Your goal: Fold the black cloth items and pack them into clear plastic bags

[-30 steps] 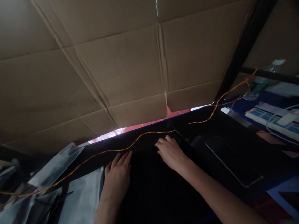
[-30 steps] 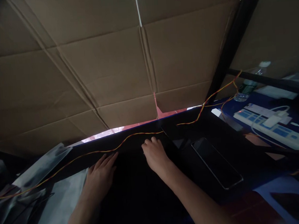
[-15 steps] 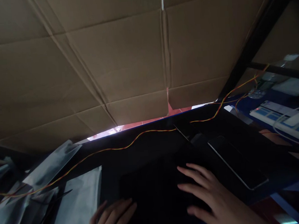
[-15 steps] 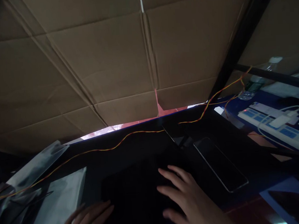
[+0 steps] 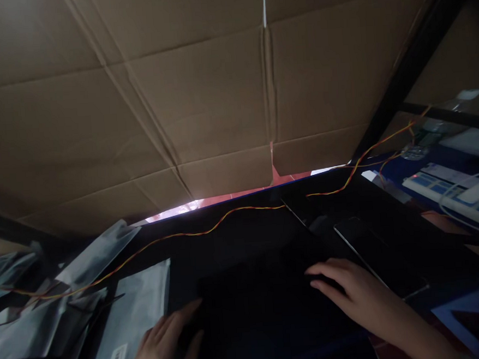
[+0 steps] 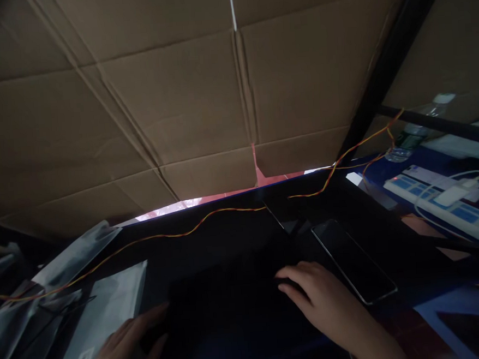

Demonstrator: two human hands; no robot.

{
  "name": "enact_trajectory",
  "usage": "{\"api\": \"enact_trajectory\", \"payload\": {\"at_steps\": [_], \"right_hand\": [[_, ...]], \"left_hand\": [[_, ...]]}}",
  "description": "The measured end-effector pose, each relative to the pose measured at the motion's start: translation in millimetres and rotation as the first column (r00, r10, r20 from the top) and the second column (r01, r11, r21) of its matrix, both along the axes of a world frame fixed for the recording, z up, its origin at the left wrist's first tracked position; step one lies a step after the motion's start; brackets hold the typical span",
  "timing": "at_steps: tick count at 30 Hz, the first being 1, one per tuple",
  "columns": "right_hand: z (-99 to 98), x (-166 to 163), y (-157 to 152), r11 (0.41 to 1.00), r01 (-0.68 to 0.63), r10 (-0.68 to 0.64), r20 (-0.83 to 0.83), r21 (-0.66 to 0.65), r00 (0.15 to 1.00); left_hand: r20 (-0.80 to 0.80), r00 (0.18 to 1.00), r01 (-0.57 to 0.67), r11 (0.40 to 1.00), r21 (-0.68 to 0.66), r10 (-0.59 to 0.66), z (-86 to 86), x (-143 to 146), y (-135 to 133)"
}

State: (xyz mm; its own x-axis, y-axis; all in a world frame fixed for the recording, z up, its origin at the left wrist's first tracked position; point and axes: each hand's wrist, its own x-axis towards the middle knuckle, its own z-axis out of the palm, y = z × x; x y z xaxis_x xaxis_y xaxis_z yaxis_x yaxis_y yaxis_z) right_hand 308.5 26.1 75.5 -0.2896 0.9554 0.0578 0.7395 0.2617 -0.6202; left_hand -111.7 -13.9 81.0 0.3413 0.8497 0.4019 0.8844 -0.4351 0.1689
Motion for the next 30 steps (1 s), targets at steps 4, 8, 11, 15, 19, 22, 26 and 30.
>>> {"api": "enact_trajectory", "payload": {"at_steps": [4,8,11,15,19,22,26,30], "right_hand": [[2.4,-25.3,6.7,0.976,0.001,-0.018,0.076,0.216,0.997],[-9.8,-50.4,-2.8,0.952,-0.098,0.068,0.111,0.289,0.991],[-25.7,-56.1,-8.4,0.963,-0.122,0.097,0.116,0.240,0.989],[-34.0,-43.0,-9.7,0.960,-0.044,0.025,0.074,0.276,0.997],[-32.3,-5.2,-10.6,0.895,0.195,-0.211,-0.004,0.401,0.977],[-43.0,25.4,-12.3,0.836,0.384,-0.431,0.035,0.391,0.902],[-56.4,37.0,-12.8,0.905,0.359,-0.382,0.065,0.230,0.922],[-34.1,19.2,-12.4,0.931,0.345,-0.344,-0.032,0.115,0.938]], "left_hand": [[-0.151,0.988,-0.010,0.986,0.168,0.036,0.2,38.3,8.0],[-0.331,0.940,0.155,0.971,0.183,-0.087,-23.7,70.2,13.3],[-0.436,0.895,0.180,0.969,0.168,-0.090,-40.2,76.1,16.5],[-0.449,0.886,0.201,0.969,0.141,-0.118,-43.5,68.3,14.2],[-0.260,0.962,0.122,0.983,0.139,-0.083,-41.7,53.5,2.2],[-0.111,0.993,-0.024,0.996,0.081,0.033,-47.5,43.2,-5.8],[-0.016,0.993,-0.113,0.993,-0.019,0.113,-55.1,39.3,-6.9],[0.005,0.996,-0.092,0.995,-0.030,0.093,-56.6,38.9,-5.5]]}}
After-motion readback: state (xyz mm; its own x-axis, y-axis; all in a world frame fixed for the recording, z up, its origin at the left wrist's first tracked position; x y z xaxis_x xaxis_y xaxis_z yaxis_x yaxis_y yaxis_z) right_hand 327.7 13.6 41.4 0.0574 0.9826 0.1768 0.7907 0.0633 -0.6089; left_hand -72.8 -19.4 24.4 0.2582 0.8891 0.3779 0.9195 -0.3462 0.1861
